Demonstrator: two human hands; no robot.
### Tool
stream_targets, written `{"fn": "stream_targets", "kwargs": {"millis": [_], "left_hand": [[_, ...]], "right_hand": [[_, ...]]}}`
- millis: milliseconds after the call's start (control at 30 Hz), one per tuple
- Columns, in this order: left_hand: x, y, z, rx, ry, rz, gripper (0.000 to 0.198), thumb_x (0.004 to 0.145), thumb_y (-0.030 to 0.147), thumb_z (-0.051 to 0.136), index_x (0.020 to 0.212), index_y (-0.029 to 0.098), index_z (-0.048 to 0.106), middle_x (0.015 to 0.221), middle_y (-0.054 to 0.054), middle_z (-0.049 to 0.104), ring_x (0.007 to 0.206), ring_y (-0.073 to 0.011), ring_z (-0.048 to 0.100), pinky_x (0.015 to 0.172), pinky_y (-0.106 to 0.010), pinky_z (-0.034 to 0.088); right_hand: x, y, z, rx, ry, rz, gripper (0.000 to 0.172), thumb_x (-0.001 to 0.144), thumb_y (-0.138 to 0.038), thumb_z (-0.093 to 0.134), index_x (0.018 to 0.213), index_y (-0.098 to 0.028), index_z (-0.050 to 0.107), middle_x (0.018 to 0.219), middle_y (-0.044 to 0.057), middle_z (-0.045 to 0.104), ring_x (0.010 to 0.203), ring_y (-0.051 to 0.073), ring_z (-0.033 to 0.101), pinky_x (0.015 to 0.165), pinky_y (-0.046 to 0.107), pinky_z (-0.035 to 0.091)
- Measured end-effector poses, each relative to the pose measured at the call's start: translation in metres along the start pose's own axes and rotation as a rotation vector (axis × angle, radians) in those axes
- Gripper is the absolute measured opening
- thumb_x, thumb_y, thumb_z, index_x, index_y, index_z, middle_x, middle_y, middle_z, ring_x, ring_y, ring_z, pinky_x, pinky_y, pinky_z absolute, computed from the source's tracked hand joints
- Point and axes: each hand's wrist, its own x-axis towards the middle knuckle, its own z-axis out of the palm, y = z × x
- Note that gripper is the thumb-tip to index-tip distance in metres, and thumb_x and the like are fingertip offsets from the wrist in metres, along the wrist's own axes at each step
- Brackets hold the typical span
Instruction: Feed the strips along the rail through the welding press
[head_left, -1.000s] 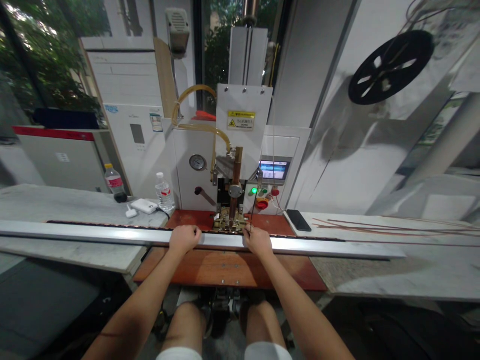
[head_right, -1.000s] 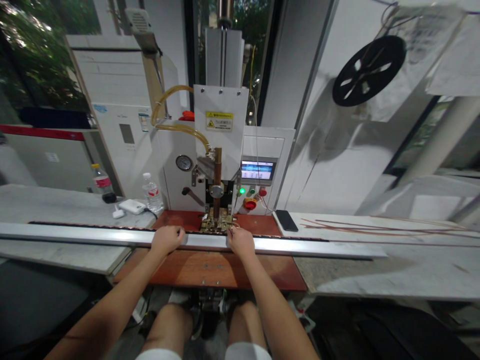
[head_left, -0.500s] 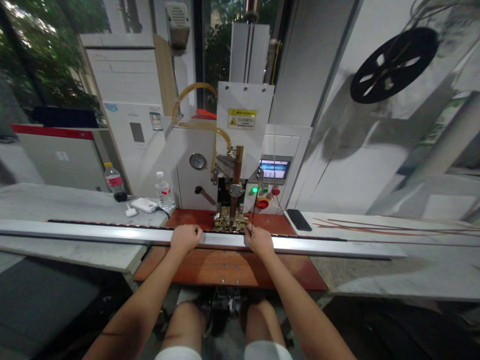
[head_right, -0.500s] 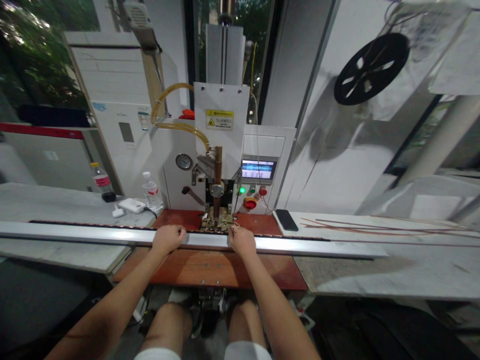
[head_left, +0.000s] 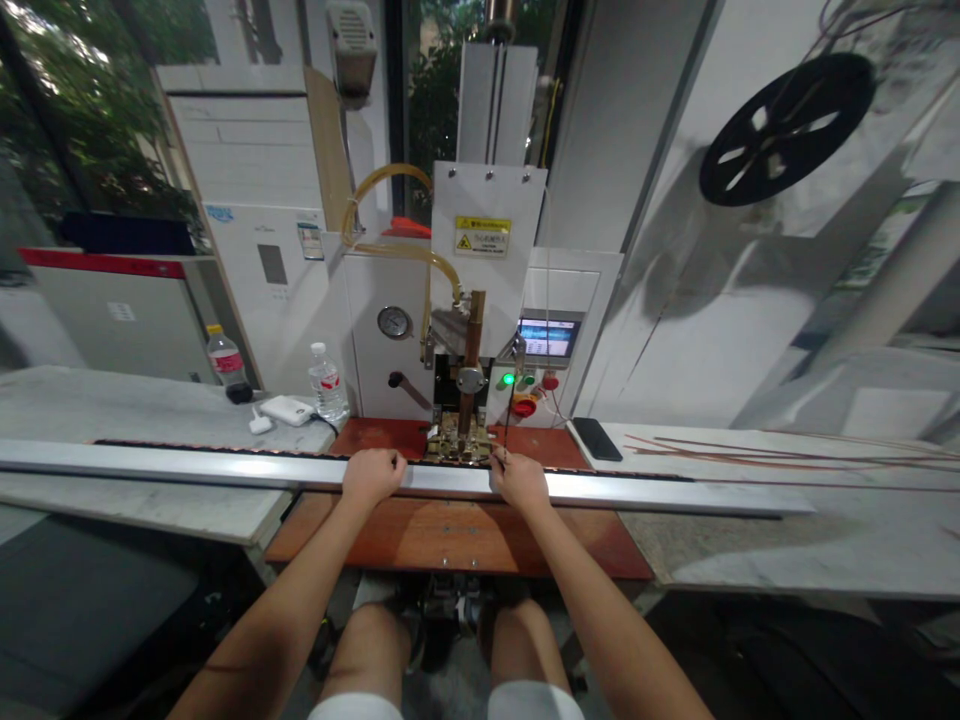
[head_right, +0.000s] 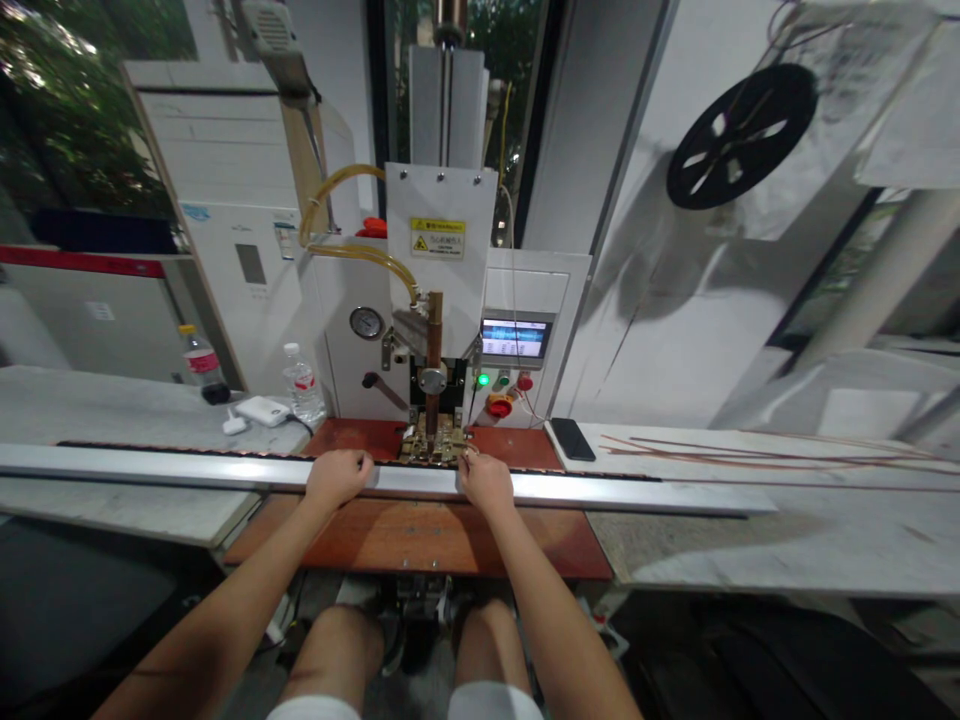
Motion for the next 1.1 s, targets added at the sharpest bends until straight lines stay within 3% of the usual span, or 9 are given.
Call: {"fn": "stream_targets", "kwargs": {"millis": [1100], "left_hand": [[-0.002, 0.012, -0.002, 0.011, -0.011, -0.019, 0.048, 0.086, 0.041, 0.028, 0.083, 0.021, 0.072, 0.084, -0.011, 0.070, 0.081, -0.0220, 0.064, 0.076, -0.031, 0.041]], "right_hand": [[-0.002, 0.011, 0.003, -0.018, 0.000, 0.026, 0.035, 0.092, -0.038, 0.035, 0.110, -0.023, 0.061, 0.084, 0.007, 0.069, 0.075, 0.016, 0.063, 0.065, 0.023, 0.037]]}}
